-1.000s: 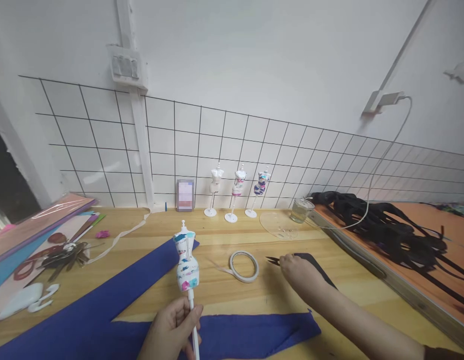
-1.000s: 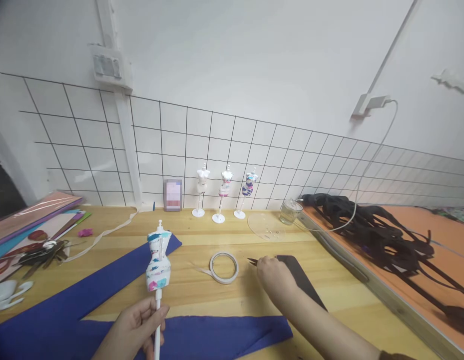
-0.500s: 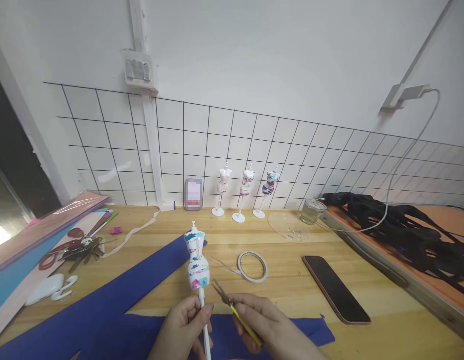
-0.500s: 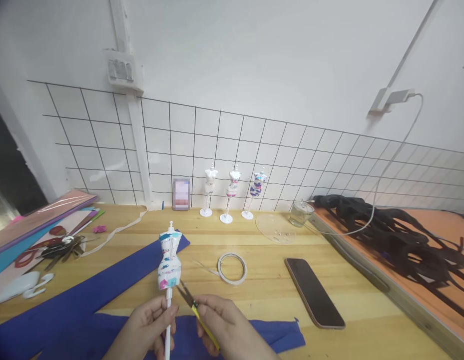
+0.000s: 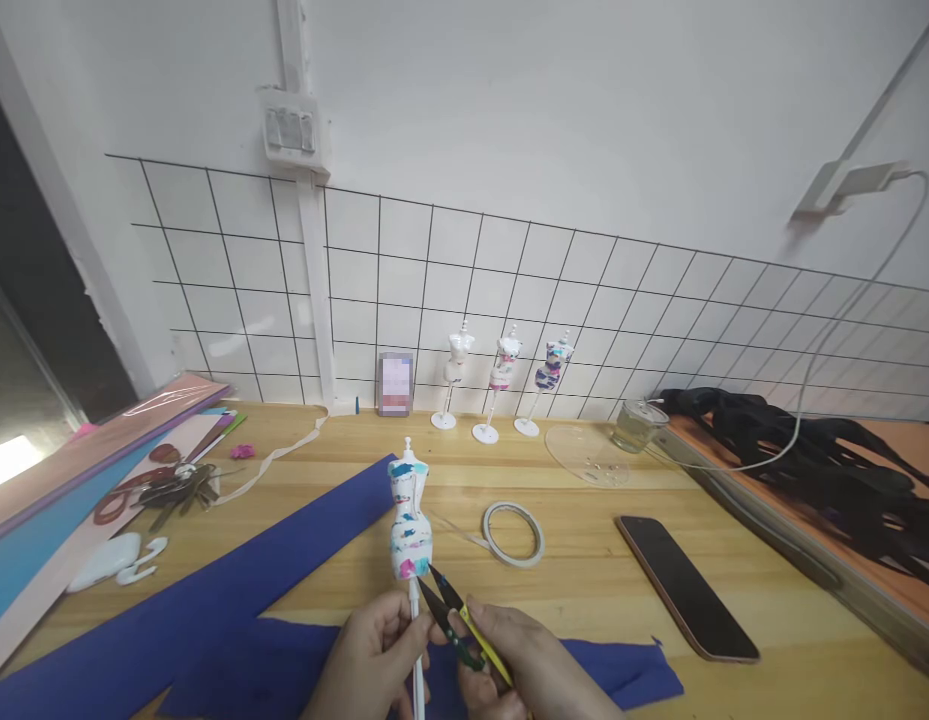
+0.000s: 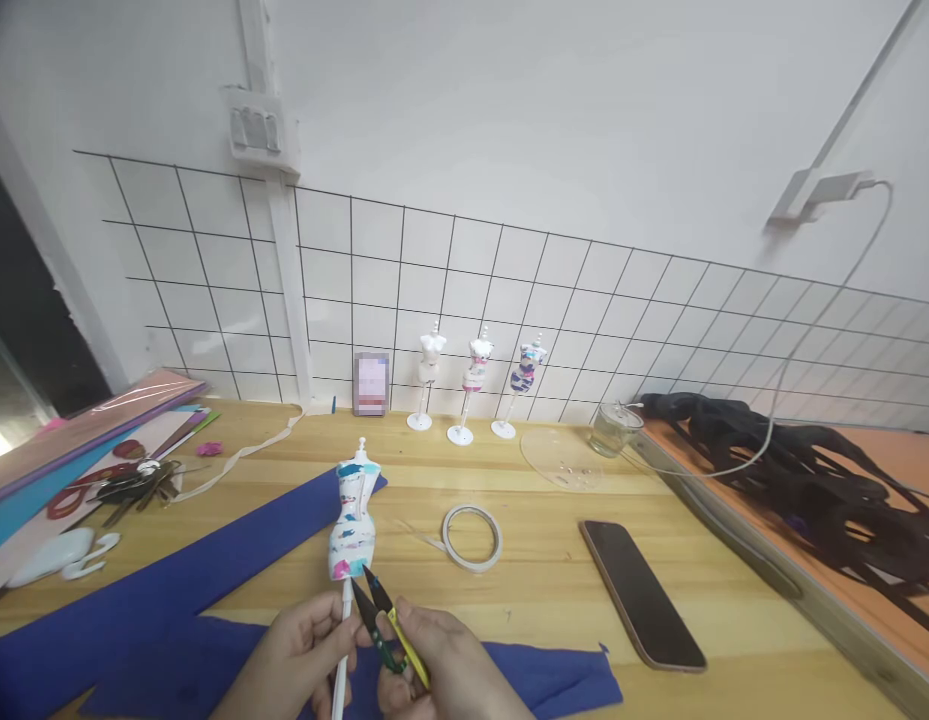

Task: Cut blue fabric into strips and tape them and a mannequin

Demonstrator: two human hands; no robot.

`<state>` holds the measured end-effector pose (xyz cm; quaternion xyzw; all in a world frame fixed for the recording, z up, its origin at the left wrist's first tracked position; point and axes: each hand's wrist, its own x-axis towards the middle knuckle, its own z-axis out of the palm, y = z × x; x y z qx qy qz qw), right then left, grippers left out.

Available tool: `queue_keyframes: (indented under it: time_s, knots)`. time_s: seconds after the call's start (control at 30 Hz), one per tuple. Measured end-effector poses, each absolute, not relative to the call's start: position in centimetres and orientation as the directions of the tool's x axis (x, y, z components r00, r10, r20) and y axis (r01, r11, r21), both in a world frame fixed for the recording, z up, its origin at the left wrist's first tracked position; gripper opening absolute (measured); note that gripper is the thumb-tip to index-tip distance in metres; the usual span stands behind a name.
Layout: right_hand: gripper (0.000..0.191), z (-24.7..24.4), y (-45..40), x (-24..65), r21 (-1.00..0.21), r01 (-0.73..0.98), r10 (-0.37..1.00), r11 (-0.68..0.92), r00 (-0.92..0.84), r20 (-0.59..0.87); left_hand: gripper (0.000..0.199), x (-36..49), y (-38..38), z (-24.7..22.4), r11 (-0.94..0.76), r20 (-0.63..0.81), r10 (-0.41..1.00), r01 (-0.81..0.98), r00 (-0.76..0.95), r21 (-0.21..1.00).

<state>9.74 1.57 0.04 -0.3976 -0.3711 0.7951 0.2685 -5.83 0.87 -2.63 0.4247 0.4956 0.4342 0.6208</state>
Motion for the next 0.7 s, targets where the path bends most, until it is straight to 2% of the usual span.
queue_keyframes:
  time_s: [0.2, 0.43, 0.57, 0.7]
  knots:
    - [0.047, 0.39, 1.67, 9.92, -0.687, -0.177, 0.621, -0.705, -0.621, -0.478, 0.050, -5.78, 0.82, -2.55, 0.239, -0.222, 0.965, -0.124, 0.138, 0.963]
    - [0.046, 0.34, 1.70, 9.94, -0.667, -0.218, 0.621, -0.712, -0.638, -0.455, 0.047, -6.00, 1.05, -3.13, 0.250, -0.224, 0.952, -0.105, 0.207, 0.963]
    - [0.041, 0.07, 1.77, 10.12, -0.571, -0.251, 0.556, -0.782, -0.695, -0.455, 0.047, -5.81, 0.93, -3.13, 0.231, -0.214, 0.965, -0.103, 0.151, 0.967]
    - [0.038, -0.19, 1.63, 10.04, -0.524, -0.284, 0.549, -0.803, -0.694, -0.465, 0.046, -5.55, 0.63, -2.91, 0.202, -0.190, 0.974, -0.094, 0.121, 0.975]
